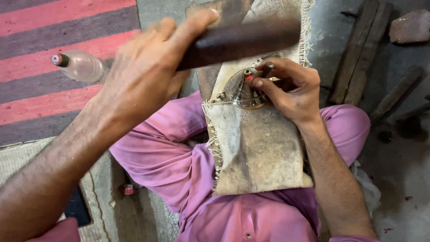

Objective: The person sits cross-legged and uses a hammer and a small metal punch to engrave a decorative pattern on a brass lampshade. They repeatedly strike the punch to create indentations, occasionally repositioning the lampshade and the punch to continue the design.

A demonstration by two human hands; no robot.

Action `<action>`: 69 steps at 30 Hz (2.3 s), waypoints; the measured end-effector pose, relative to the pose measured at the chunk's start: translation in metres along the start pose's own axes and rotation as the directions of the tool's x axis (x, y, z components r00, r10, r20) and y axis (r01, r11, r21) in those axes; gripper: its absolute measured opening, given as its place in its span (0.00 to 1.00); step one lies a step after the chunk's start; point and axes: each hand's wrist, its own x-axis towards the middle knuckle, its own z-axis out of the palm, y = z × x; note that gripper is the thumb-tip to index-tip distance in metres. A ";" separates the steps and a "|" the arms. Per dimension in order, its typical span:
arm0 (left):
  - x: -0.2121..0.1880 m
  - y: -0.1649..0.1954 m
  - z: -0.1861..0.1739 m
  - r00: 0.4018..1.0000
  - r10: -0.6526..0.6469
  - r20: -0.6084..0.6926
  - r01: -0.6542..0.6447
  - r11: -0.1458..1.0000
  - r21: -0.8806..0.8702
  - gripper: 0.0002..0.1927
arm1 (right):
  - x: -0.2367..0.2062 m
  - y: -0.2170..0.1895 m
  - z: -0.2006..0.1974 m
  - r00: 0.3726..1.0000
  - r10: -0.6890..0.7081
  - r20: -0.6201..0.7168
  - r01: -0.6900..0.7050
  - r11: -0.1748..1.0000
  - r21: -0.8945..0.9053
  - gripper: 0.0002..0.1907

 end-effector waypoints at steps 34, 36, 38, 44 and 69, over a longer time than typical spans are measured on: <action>0.014 -0.007 0.007 0.995 -0.050 0.084 0.057 0.995 -0.082 0.36 | 0.006 0.002 -0.001 1.000 0.026 -0.001 -0.026 1.000 0.005 0.13; 0.014 -0.007 0.006 0.994 -0.037 0.105 0.038 0.999 -0.003 0.38 | 0.005 0.001 -0.001 0.997 0.070 -0.017 -0.067 0.992 0.111 0.15; 0.014 -0.007 0.005 0.985 -0.095 0.145 0.117 0.982 -0.150 0.39 | 0.005 0.000 -0.002 0.992 0.119 -0.037 -0.112 0.983 0.142 0.12; 0.017 -0.001 -0.002 0.980 -0.136 0.146 0.189 0.866 -0.463 0.39 | 0.005 0.002 -0.002 0.993 0.105 -0.046 -0.098 0.985 0.143 0.11; -0.014 0.000 0.009 0.941 -0.249 0.229 0.269 0.961 -0.060 0.36 | 0.003 0.023 -0.008 0.945 0.155 -0.288 -0.013 0.898 0.439 0.06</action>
